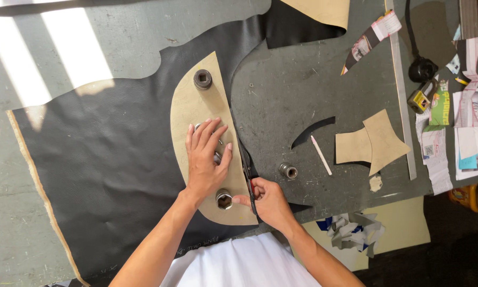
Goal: The person uses shears to cut a large sheet of black leather along a template, then places a paper pattern on the leather and traces its outline with a white marker. The person secures the pattern with weights and uses a ruler to draw straight lines.
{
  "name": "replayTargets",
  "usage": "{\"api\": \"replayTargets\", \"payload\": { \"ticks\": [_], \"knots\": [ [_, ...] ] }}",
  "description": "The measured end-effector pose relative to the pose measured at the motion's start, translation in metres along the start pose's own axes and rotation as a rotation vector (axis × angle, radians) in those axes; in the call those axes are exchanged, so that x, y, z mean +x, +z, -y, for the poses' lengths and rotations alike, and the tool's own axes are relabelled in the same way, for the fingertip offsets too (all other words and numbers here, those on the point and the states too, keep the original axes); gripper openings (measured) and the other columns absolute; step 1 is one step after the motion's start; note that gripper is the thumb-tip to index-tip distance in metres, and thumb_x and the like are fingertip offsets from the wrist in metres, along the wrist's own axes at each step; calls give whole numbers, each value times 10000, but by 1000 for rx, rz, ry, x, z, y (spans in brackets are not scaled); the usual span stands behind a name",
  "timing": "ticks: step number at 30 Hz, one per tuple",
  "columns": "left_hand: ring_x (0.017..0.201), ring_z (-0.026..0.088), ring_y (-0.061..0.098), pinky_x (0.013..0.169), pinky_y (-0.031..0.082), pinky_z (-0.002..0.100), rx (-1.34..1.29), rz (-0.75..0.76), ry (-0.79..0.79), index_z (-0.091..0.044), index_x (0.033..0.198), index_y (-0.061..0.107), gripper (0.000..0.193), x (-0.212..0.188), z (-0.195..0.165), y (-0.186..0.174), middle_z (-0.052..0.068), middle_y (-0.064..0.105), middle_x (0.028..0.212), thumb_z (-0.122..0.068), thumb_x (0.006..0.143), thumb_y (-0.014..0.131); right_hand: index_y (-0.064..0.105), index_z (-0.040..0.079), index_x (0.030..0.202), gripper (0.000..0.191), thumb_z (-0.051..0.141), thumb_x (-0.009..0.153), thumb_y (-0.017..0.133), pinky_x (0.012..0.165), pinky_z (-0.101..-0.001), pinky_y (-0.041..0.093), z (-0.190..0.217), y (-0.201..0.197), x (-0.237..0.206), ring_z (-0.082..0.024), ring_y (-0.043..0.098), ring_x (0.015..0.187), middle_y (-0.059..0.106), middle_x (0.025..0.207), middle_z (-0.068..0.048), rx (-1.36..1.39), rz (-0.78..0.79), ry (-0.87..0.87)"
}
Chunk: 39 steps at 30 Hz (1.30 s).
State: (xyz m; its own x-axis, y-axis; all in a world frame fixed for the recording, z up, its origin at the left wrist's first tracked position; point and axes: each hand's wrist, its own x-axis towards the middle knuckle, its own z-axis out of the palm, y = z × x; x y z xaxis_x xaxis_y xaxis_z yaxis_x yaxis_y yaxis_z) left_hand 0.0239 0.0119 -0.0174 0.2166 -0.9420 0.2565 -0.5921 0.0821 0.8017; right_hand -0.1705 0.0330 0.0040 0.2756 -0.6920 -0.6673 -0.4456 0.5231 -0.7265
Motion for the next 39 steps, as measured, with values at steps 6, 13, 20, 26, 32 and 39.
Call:
{"api": "replayTargets", "payload": {
  "ticks": [6,13,20,26,32,39],
  "knots": [
    [1397,357,459,1195,344,471,-43,-121,-32,-64,1507,439,738,34,15,-12,187,504,1499,-141,869,802,697,-11,895,331,203,752,904,477,-232,365,-3,-1,2,-45,463,529,555,607,25,1,-14,87],
    [1303,327,487,1125,370,446,54,-134,118,-81,1593,306,970,102,52,-10,134,542,1404,-170,814,876,716,3,974,317,180,765,874,570,-206,509,9,3,15,-15,623,622,727,724,23,46,19,30],
    [1219,267,528,1057,401,421,100,-64,166,-88,1531,441,808,111,62,-7,56,599,1300,-154,852,875,731,-23,976,332,209,791,880,505,-217,402,13,3,17,-28,495,568,667,684,11,9,10,21],
    [1211,273,535,1030,400,423,70,-105,166,-103,1283,554,567,114,61,-11,29,611,1276,-147,819,875,722,-29,933,344,214,766,900,476,-222,402,23,5,21,-46,496,530,620,636,9,-25,0,62],
    [1194,257,550,1016,404,414,30,-123,148,-104,1177,571,430,118,61,-14,8,636,1254,-92,841,839,722,10,935,315,228,784,891,509,-201,424,34,9,36,-20,516,561,641,658,29,-69,-5,-21],
    [1194,247,559,1016,420,405,21,-150,117,-94,1157,584,368,121,65,-18,-3,665,1268,-55,865,804,706,15,914,330,238,755,890,458,-213,385,44,13,38,-36,480,511,601,621,20,-21,-9,63]
  ]
}}
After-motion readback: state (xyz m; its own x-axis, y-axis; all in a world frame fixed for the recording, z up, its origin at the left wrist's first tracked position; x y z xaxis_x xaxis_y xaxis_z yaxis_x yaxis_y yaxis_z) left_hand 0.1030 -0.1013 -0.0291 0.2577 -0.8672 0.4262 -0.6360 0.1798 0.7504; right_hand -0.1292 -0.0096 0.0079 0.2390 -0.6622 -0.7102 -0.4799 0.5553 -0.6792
